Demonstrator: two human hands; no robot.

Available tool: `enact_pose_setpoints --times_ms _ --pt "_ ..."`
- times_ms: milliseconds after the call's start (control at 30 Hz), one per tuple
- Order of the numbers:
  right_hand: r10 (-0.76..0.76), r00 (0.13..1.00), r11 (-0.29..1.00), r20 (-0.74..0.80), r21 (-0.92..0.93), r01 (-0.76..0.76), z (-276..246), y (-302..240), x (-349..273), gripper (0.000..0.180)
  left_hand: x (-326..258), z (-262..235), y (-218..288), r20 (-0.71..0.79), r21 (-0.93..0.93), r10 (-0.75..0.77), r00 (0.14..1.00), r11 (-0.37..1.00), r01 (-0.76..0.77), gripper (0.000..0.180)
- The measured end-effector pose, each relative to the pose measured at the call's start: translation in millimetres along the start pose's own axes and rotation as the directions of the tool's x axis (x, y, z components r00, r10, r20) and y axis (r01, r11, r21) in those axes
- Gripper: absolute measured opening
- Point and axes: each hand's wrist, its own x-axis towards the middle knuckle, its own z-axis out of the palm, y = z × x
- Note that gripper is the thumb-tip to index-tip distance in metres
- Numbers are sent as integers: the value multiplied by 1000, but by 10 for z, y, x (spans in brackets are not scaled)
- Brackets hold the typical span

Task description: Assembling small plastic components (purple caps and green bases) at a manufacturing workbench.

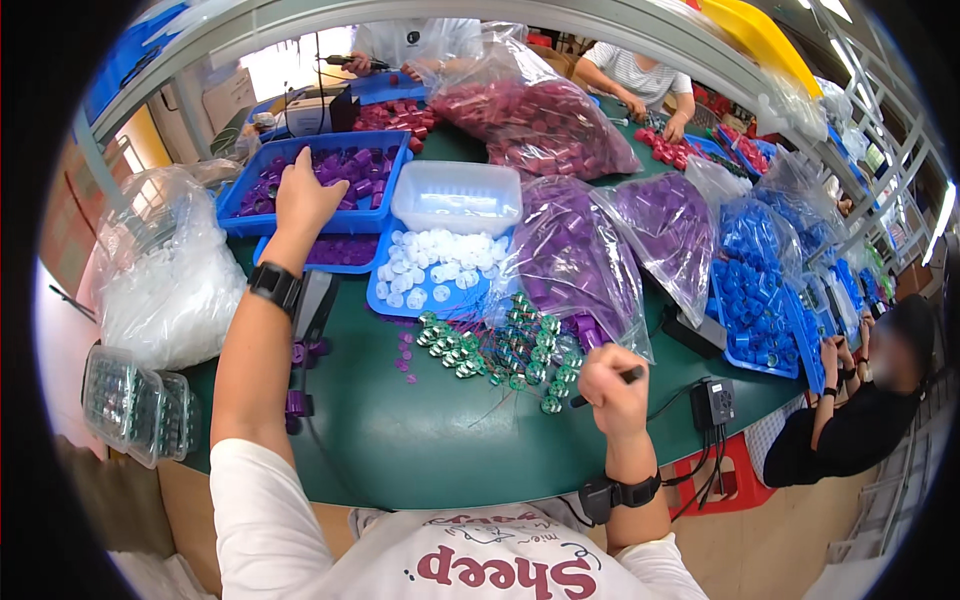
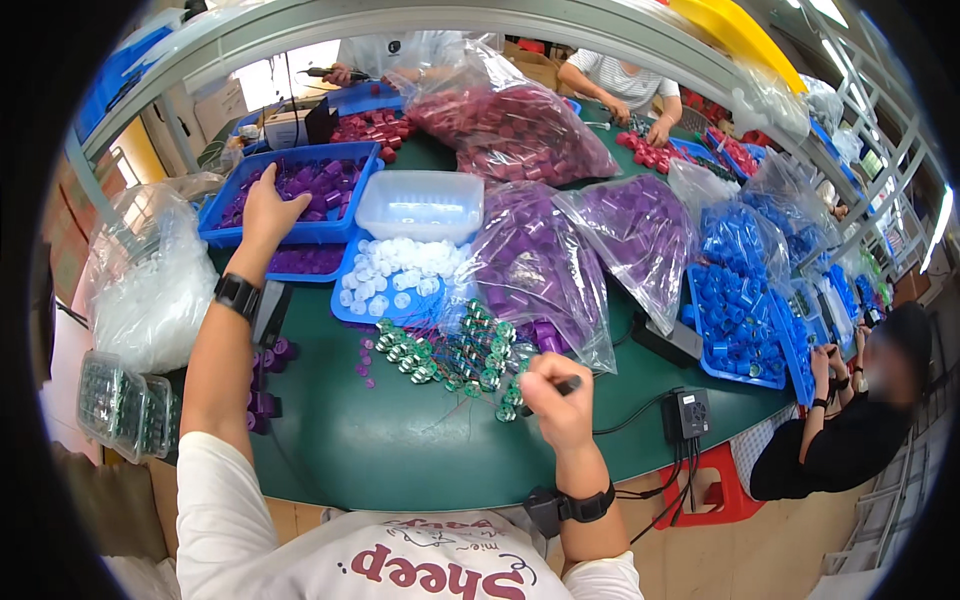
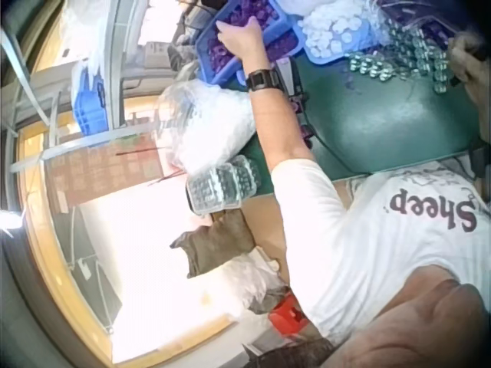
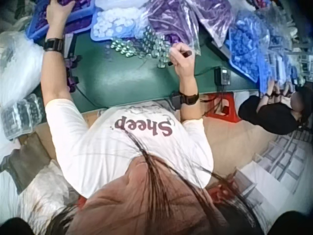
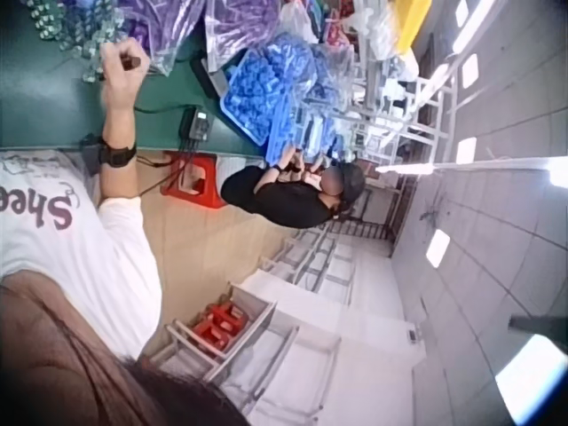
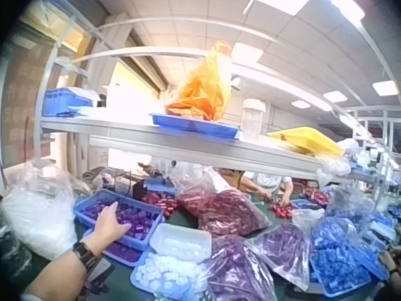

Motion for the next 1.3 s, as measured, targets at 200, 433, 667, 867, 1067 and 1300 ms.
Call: enact_pose_setpoints --times_ms 200,433,667,867,1067,1300 --pt "158 984 670 77 -741 -49 48 285 -41 12 -960 -488 450 156 -500 324 933 841 -208 48" --pt "177 971 139 162 -981 138 210 524 -37 14 -1912 -895 453 519 -549 351 779 836 -11 35" --pt "167 904 224 394 -908 354 184 402 -97 15 -1820 -848 109 523 -354 216 824 935 -20 20" --pt "20 877 374 479 -818 438 265 363 -176 15 -1982 -674 253 602 -344 300 740 934 -99 17" --pt "-103 994 837 39 -537 108 270 100 -227 12 -1893 -779 204 408 -358 288 866 923 -139 17" --pt "174 979 983 -105 78 -166 236 166 -253 12 -1454 -1079 -159 516 28 82 853 993 -112 25"
